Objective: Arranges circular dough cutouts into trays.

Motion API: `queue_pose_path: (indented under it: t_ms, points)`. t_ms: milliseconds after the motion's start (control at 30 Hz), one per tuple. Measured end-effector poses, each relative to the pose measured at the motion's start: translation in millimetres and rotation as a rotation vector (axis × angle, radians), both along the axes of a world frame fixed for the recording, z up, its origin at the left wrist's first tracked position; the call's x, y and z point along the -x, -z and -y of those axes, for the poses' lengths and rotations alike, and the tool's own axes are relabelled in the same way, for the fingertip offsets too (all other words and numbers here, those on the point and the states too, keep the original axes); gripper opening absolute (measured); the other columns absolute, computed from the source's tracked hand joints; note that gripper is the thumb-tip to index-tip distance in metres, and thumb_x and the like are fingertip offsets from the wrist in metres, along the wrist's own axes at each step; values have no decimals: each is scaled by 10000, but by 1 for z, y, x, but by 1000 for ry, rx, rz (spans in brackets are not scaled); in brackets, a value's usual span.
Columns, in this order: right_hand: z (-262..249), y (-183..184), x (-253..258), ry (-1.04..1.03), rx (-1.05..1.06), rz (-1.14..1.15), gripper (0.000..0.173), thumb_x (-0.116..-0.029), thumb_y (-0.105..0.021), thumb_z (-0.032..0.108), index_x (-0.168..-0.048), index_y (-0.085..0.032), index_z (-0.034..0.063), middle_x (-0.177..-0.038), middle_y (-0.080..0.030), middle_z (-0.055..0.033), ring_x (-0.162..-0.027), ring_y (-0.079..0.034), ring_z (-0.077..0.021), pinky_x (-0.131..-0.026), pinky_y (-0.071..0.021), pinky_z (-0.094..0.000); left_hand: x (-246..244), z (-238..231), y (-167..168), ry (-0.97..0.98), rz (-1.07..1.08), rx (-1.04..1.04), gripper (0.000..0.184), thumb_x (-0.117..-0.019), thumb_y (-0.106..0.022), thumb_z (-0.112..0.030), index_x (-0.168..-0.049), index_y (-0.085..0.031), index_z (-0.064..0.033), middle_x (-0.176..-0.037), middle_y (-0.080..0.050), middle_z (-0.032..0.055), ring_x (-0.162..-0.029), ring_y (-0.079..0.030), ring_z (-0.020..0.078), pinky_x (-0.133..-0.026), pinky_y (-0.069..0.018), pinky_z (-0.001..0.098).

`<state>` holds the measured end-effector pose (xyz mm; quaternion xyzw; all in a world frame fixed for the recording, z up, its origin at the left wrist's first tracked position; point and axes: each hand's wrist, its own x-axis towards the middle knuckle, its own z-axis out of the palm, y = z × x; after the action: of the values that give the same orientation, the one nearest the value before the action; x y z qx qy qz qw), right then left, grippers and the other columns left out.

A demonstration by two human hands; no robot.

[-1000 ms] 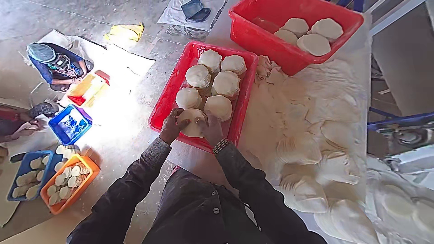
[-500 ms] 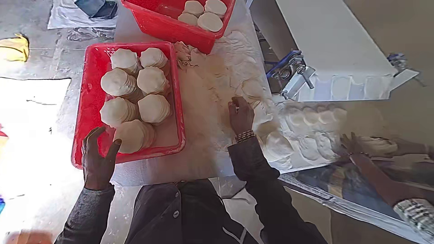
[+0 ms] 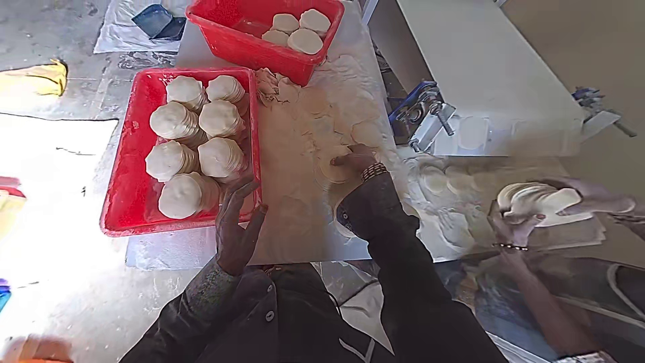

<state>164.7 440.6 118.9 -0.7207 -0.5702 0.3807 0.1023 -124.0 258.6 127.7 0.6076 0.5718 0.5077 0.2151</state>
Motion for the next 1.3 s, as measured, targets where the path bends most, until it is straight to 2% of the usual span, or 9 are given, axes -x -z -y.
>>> queue_pose_path:
  t_ms: [133,267,400,567,800,933,1033,1167,1300]
  points:
    - [9,-29,29,-173,-27,-56,470,-833,-853,266,-1149,-659,-23,-1091,-659,-261,-1036,-636,-405,-905,-486,-619,-40,-20,24,156,329,228,547,-1025,-499,-390,-1343,-579,48,-1413,-565,197,-1330,-533,239,-1106,-450,396]
    - [62,-71,56,-161,-86,-491,424,-769,-848,77,-1102,-591,34,-921,-652,-108,-810,-656,-186,-725,-566,-359,-71,-46,30,75,943,523,600,-1113,-174,-381,-1416,-492,28,-1393,-575,169,-1289,-552,196,-1084,-448,373]
    - [81,-53,72,-127,0,-687,493,-736,-806,105,-1166,-575,39,-973,-682,-73,-860,-692,-123,-761,-593,-278,-78,-43,10,-51,1343,630,539,-1108,-260,-454,-1361,-519,-54,-1173,-664,134,-1070,-659,210,-909,-567,410]
    - [89,-32,93,-134,25,-673,635,-706,-839,217,-1240,-554,24,-1035,-686,-77,-917,-693,-121,-803,-594,-276,-46,-28,17,87,1074,606,480,-963,-617,-140,-1390,-459,14,-1221,-613,147,-1067,-638,186,-928,-555,355]
    - [85,-58,148,-186,-74,-761,680,-751,-774,190,-1339,-477,20,-1044,-695,-56,-909,-708,-96,-778,-603,-243,18,-33,-14,81,1049,497,484,-960,-585,-36,-1424,-449,-23,-1247,-614,162,-1032,-665,212,-858,-587,373]
    - [75,-37,179,-22,27,-1094,373,-1072,-346,263,-1325,-505,40,-1041,-707,-42,-938,-702,-104,-795,-602,-289,60,-37,-42,154,900,511,403,-948,-608,-27,-1340,-515,-27,-1187,-643,136,-990,-676,179,-838,-589,341]
    - [79,-13,193,31,84,-1331,692,-1095,-60,448,-1379,-470,-32,-1180,-691,-117,-1065,-681,-161,-923,-573,-361,81,-49,-58,472,393,470,407,-903,-670,-68,-1297,-590,-7,-1269,-631,114,-1147,-614,134,-1011,-509,323]
    - [88,-11,173,-168,-91,-1407,916,-929,-266,816,-1218,-679,51,-1144,-749,-26,-1050,-706,-107,-928,-580,-307,69,-69,-78,799,-111,365,400,-908,-645,-27,-1302,-584,0,-1272,-628,201,-1176,-612,303,-1003,-488,487]
    - [99,-13,124,-306,-411,-957,799,-863,-503,807,-1166,-720,100,-1129,-734,59,-1089,-657,-25,-991,-530,-268,47,-82,-68,810,-132,303,416,-906,-625,-11,-1315,-556,20,-1268,-606,218,-1163,-613,328,-982,-500,503]
